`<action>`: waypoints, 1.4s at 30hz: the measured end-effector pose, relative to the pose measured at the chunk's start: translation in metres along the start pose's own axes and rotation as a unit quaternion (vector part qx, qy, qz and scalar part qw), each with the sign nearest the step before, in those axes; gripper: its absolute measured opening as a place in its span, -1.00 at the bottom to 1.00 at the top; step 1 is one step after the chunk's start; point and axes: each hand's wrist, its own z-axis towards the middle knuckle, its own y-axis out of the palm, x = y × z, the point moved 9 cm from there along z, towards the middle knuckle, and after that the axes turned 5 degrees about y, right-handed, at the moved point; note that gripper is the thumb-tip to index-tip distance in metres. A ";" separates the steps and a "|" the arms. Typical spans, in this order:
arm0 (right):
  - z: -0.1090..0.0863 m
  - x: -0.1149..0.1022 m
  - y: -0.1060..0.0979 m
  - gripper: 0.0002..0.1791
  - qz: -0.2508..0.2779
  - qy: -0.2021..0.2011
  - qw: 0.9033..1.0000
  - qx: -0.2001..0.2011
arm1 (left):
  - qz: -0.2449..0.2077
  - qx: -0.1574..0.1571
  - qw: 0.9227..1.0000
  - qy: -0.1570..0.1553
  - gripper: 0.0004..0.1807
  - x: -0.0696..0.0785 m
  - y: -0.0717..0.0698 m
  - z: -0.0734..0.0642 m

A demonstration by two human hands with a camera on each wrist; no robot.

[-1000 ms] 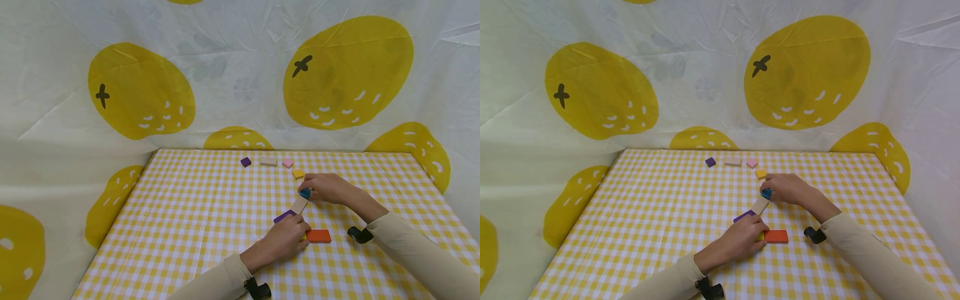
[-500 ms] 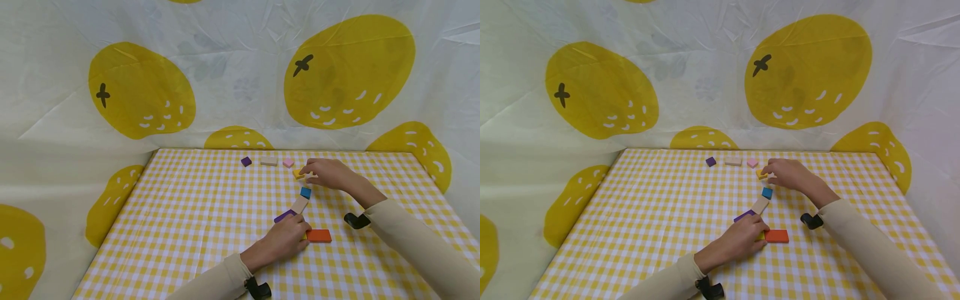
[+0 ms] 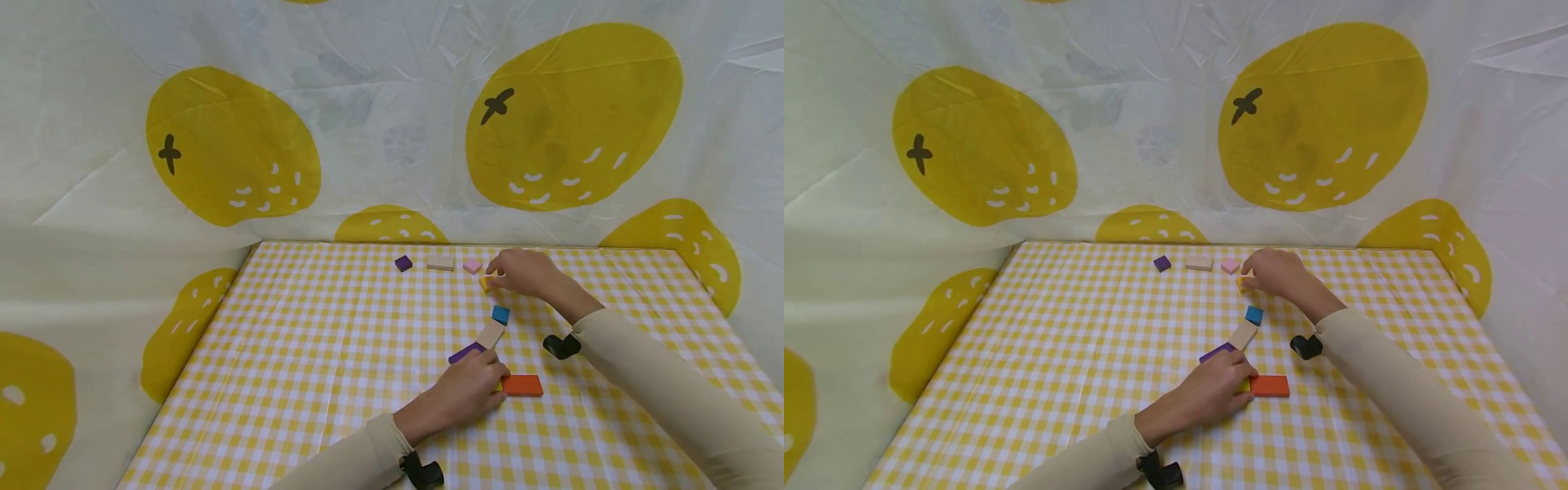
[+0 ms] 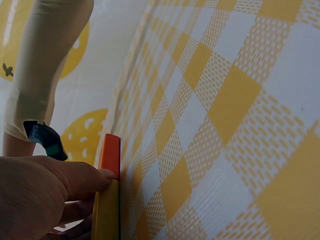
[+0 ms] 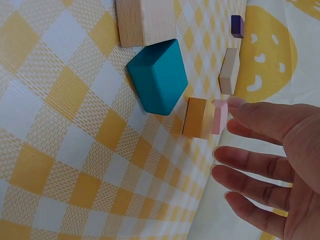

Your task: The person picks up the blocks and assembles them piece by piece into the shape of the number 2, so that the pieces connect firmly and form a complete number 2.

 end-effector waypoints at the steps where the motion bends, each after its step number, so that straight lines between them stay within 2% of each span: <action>1: 0.002 0.001 0.001 -0.69 0.002 0.004 1.000 -0.003 | -0.001 -0.001 1.000 0.000 -0.74 0.000 0.000 0.000; 11: 0.016 0.011 0.017 -0.68 0.017 0.037 0.999 -0.015 | -0.005 -0.009 1.000 -0.005 -0.73 -0.001 0.000 0.000; 20: 0.017 0.009 0.017 -0.67 0.042 0.051 0.998 -0.011 | -0.004 -0.006 1.000 0.002 -0.74 -0.001 0.000 -0.001; 29: 0.014 0.011 0.022 -0.71 0.055 0.064 0.995 -0.045 | -0.003 -0.003 1.000 0.002 -0.74 0.000 -0.001 0.000; 36: 0.015 0.018 0.026 -0.69 0.055 0.094 0.993 -0.054 | -0.014 -0.014 1.000 -0.002 -0.74 -0.001 0.000 -0.001; 42: 0.015 0.016 0.025 -0.69 0.056 0.085 0.993 -0.052 | -0.012 -0.009 1.000 0.000 -0.75 -0.001 0.000 0.000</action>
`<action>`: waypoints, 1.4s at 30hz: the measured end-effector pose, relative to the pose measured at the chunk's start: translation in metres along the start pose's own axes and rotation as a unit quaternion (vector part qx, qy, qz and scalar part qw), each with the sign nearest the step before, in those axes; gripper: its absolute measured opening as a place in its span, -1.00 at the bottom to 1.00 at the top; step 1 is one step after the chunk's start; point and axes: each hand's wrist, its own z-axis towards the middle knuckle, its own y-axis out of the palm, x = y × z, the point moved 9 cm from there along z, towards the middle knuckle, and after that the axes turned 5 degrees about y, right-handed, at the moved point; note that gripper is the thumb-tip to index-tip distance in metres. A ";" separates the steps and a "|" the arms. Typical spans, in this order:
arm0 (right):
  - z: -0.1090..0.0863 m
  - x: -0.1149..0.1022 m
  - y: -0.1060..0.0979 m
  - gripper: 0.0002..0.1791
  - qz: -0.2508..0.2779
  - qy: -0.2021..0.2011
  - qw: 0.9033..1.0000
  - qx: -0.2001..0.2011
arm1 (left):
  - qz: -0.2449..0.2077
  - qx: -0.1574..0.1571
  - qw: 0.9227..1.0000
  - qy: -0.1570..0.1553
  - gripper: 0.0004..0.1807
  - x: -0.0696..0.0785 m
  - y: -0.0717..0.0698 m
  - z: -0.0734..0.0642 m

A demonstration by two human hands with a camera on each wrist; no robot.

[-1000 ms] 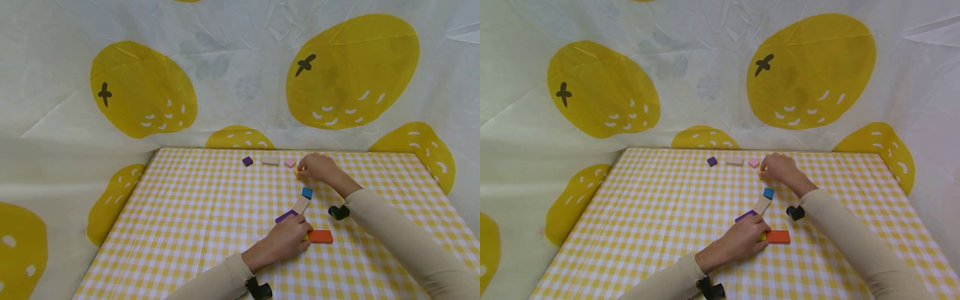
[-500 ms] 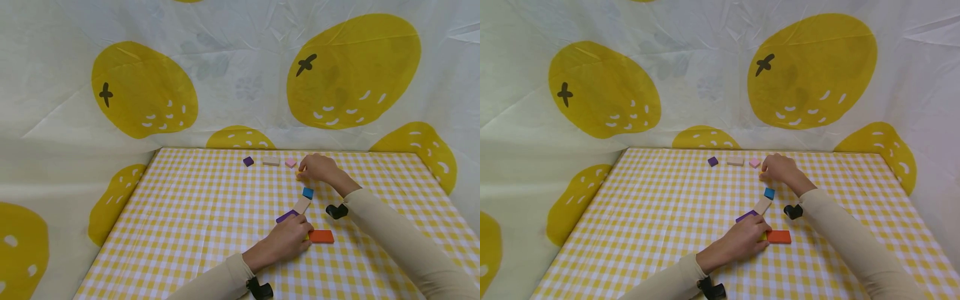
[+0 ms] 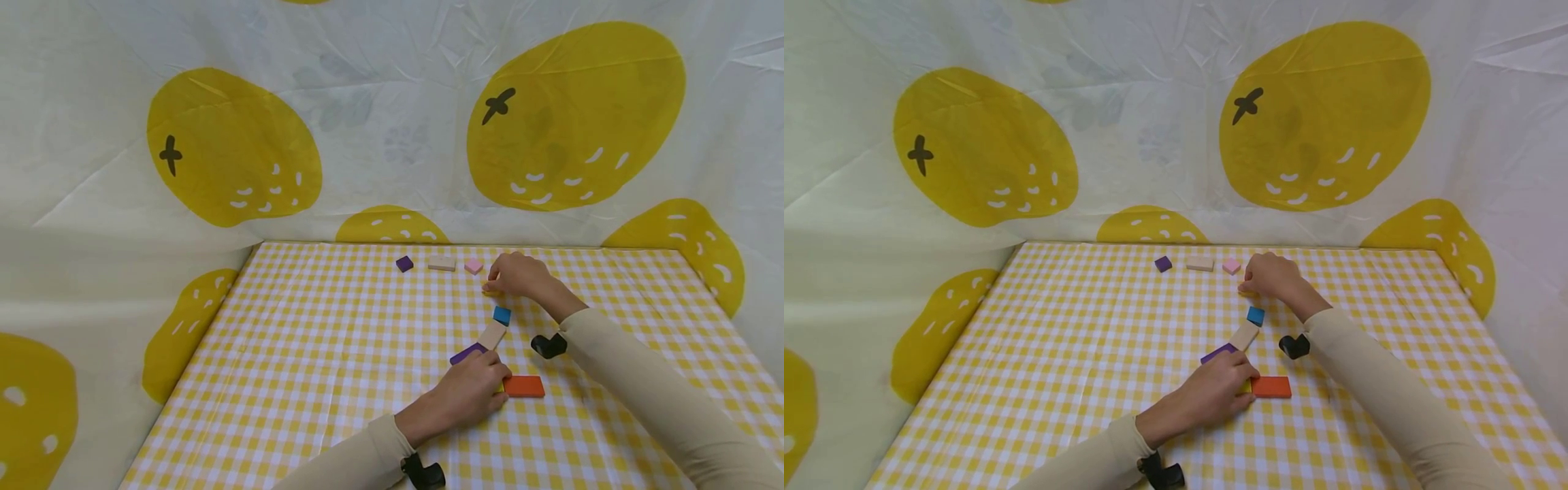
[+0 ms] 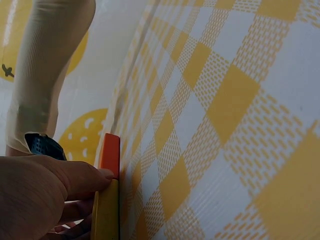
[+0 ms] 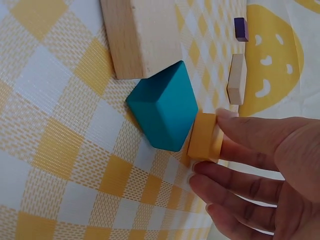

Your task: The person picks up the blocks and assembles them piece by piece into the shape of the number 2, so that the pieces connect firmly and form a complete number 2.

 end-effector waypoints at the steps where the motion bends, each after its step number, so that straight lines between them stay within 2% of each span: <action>1: 0.000 0.000 0.000 -0.68 0.001 0.000 1.000 -0.002 | 0.001 0.002 1.000 0.000 -0.75 0.000 0.000 0.000; 20: -0.017 0.002 0.000 -0.71 0.041 0.001 0.998 -0.049 | 0.005 0.001 1.000 -0.005 -0.73 -0.001 0.003 0.000; 29: -0.019 0.008 0.004 -0.70 0.044 0.007 0.998 -0.054 | 0.003 -0.001 1.000 -0.006 -0.74 -0.001 0.002 0.000; 42: -0.024 0.006 0.006 -0.70 0.060 -0.011 0.996 -0.066 | 0.000 -0.006 1.000 -0.010 -0.73 -0.001 0.003 0.001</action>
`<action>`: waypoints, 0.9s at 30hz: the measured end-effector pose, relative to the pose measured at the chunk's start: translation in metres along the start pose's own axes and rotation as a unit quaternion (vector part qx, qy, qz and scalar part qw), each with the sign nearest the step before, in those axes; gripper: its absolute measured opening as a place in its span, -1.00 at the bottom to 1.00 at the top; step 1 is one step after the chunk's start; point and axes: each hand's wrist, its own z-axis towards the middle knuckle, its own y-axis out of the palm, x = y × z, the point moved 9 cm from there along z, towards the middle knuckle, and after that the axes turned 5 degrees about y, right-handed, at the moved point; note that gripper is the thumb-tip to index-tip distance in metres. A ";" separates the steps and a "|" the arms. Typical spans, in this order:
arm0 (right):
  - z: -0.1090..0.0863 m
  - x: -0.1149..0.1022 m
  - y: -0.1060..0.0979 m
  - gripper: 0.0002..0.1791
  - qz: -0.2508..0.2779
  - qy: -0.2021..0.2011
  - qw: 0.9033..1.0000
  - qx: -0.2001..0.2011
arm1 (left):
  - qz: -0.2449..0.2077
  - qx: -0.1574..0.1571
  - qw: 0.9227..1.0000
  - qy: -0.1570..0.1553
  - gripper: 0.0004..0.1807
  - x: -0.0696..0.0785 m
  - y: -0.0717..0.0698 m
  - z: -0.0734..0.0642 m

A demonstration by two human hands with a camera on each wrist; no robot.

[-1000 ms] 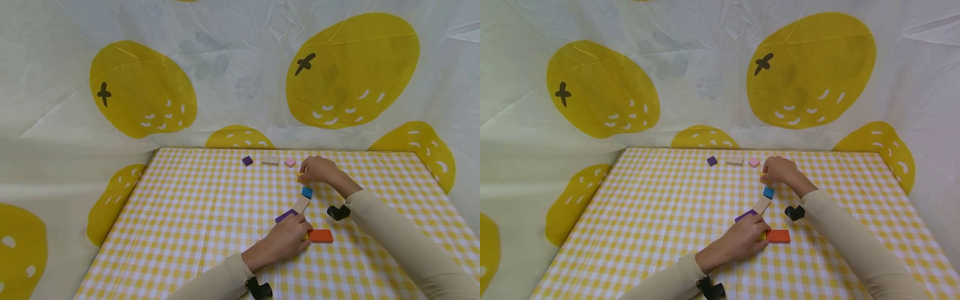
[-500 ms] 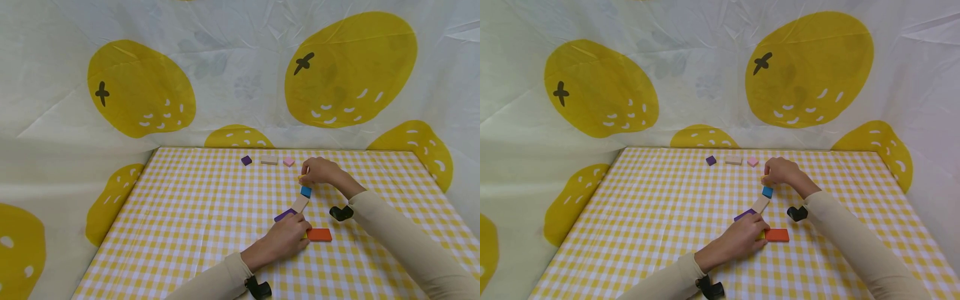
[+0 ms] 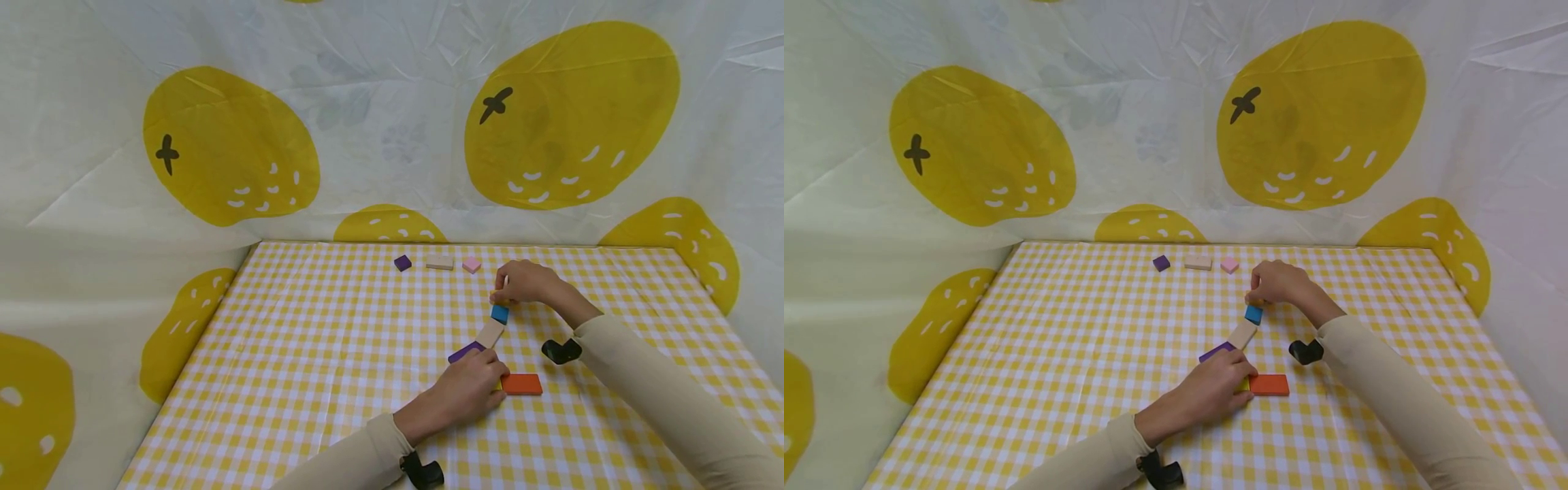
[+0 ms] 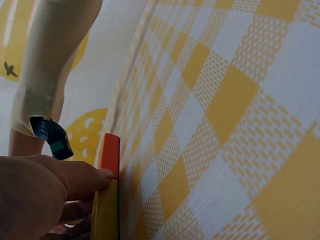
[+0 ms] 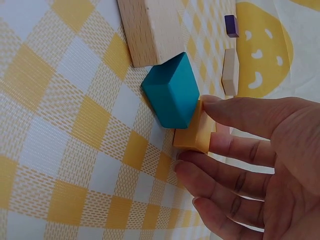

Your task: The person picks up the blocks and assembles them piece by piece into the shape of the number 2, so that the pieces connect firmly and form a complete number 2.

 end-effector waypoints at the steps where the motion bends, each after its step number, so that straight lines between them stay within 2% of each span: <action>1: 0.000 0.000 0.000 -0.71 0.000 0.000 1.000 -0.001 | -0.001 0.000 1.000 0.000 -0.74 0.000 0.000 0.000; 14: -0.002 -0.002 0.000 -0.73 -0.005 -0.004 1.000 0.004 | 0.009 0.007 1.000 0.000 -0.74 0.000 -0.002 0.000; 27: -0.005 -0.006 -0.002 -0.76 -0.007 -0.029 0.999 0.019 | 0.011 0.013 1.000 0.006 -0.74 0.001 -0.003 -0.001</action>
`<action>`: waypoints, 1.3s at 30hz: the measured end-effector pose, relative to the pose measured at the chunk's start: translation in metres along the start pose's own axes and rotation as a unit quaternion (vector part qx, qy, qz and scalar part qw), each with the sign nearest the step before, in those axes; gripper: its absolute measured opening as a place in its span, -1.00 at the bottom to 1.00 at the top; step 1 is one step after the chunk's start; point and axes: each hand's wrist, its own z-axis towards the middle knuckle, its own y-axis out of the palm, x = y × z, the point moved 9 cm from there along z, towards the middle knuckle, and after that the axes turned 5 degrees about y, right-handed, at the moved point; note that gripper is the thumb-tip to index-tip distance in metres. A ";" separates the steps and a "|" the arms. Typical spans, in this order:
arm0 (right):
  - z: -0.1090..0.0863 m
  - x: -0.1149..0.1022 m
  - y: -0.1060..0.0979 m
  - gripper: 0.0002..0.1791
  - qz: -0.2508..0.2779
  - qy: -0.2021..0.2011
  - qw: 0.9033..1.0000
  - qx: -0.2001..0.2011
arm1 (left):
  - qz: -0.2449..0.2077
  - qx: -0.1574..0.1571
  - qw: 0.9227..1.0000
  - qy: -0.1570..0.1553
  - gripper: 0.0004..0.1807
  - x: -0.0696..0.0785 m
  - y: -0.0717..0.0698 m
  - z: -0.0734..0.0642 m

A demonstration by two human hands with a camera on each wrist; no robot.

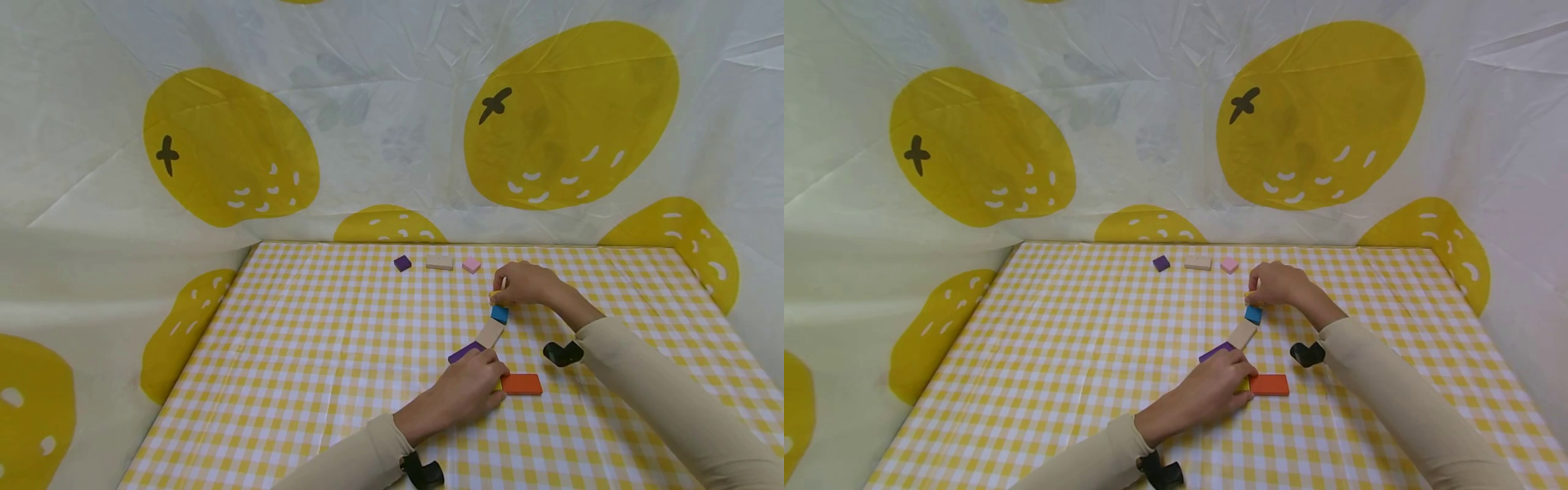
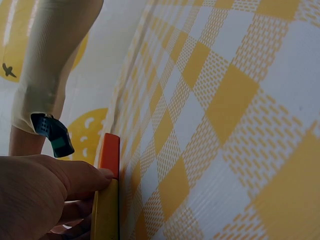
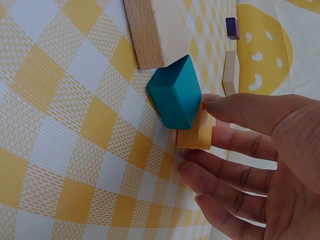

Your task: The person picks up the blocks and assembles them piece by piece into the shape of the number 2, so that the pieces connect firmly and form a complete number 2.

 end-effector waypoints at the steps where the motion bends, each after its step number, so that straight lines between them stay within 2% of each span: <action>1: 0.000 0.000 0.000 -0.76 -0.001 0.000 1.000 0.001 | 0.000 0.000 1.000 0.001 -0.74 0.000 0.000 0.000; 18: 0.002 0.001 0.002 -0.75 -0.012 -0.007 1.000 0.014 | -0.005 -0.001 1.000 0.001 -0.74 0.000 -0.001 0.000; 31: 0.003 0.000 0.002 -0.74 -0.023 -0.011 1.000 0.007 | -0.008 -0.005 1.000 -0.002 -0.75 0.000 0.000 0.000; 35: 0.005 -0.001 -0.002 -0.72 -0.030 -0.012 0.999 0.007 | -0.011 -0.008 1.000 -0.004 -0.74 -0.001 0.000 0.000; 39: 0.011 0.000 -0.010 -0.67 -0.030 -0.009 0.999 0.023 | -0.014 -0.012 1.000 -0.005 -0.73 -0.001 0.000 0.000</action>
